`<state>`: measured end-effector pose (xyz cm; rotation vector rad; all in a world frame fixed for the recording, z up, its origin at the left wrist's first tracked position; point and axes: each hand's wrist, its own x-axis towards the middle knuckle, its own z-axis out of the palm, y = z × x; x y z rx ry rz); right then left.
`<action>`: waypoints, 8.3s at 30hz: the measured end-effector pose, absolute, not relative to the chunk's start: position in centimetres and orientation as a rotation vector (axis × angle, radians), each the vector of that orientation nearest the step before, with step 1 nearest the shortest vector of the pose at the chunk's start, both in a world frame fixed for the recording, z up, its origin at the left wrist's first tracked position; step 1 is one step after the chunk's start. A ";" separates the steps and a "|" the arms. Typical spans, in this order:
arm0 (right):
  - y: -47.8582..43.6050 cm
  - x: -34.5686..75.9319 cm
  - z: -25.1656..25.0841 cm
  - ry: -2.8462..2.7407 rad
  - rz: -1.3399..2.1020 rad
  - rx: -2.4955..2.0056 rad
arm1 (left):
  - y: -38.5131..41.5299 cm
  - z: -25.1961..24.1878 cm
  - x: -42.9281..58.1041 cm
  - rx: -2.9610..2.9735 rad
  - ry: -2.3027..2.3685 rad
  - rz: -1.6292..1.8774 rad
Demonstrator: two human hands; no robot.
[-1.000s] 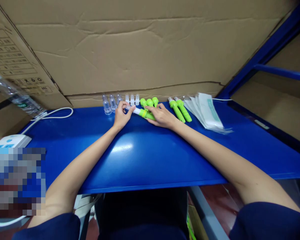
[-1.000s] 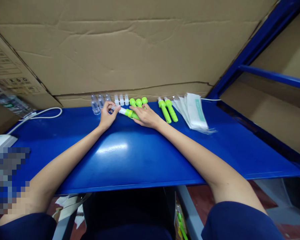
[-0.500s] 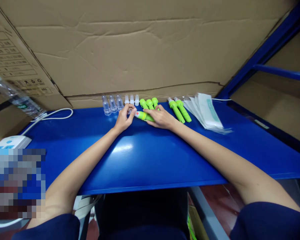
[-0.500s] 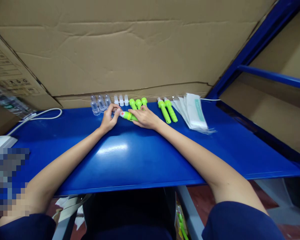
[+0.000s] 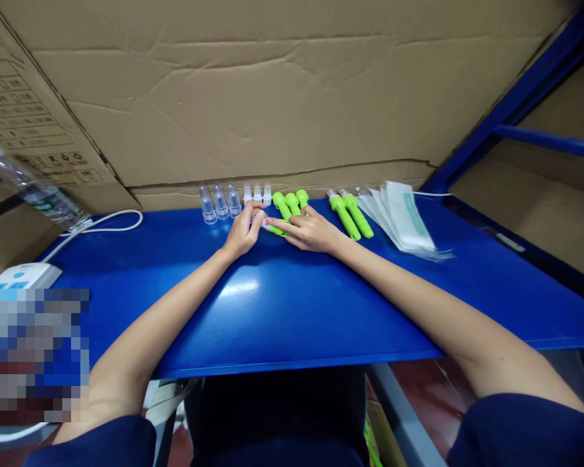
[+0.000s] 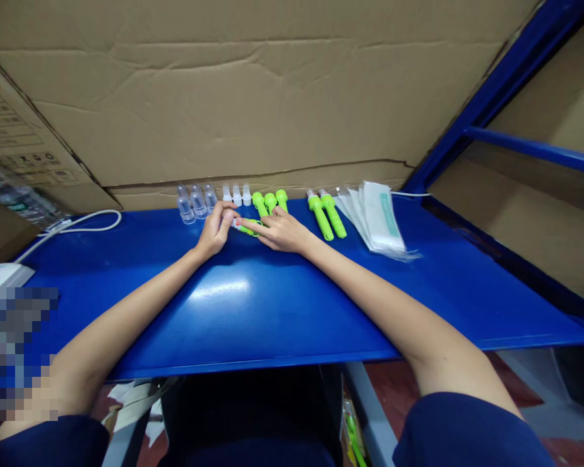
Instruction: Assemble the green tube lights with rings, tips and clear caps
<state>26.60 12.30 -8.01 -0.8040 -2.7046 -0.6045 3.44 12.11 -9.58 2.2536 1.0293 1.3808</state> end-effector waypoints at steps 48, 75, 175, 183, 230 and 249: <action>15.6 30.3 -8.7 -1.937 -0.298 -1.814 | 12.5 -9.5 3.6 2.193 1.030 1.476; 14.1 28.3 -8.0 -2.251 -0.438 -1.684 | 12.4 -9.5 3.7 2.187 1.038 1.452; 13.7 27.7 -7.9 -2.299 -0.186 -1.781 | 12.6 -9.5 3.7 2.205 1.083 1.456; 13.7 27.7 -8.0 -2.304 -0.197 -1.782 | 12.5 -9.4 3.7 2.213 1.125 1.426; 13.8 27.8 -8.0 -2.276 -0.175 -1.753 | 12.5 -9.4 3.7 2.222 1.115 1.419; 13.7 27.8 -7.9 -2.266 -0.176 -1.756 | 12.5 -9.5 3.6 2.208 1.126 1.411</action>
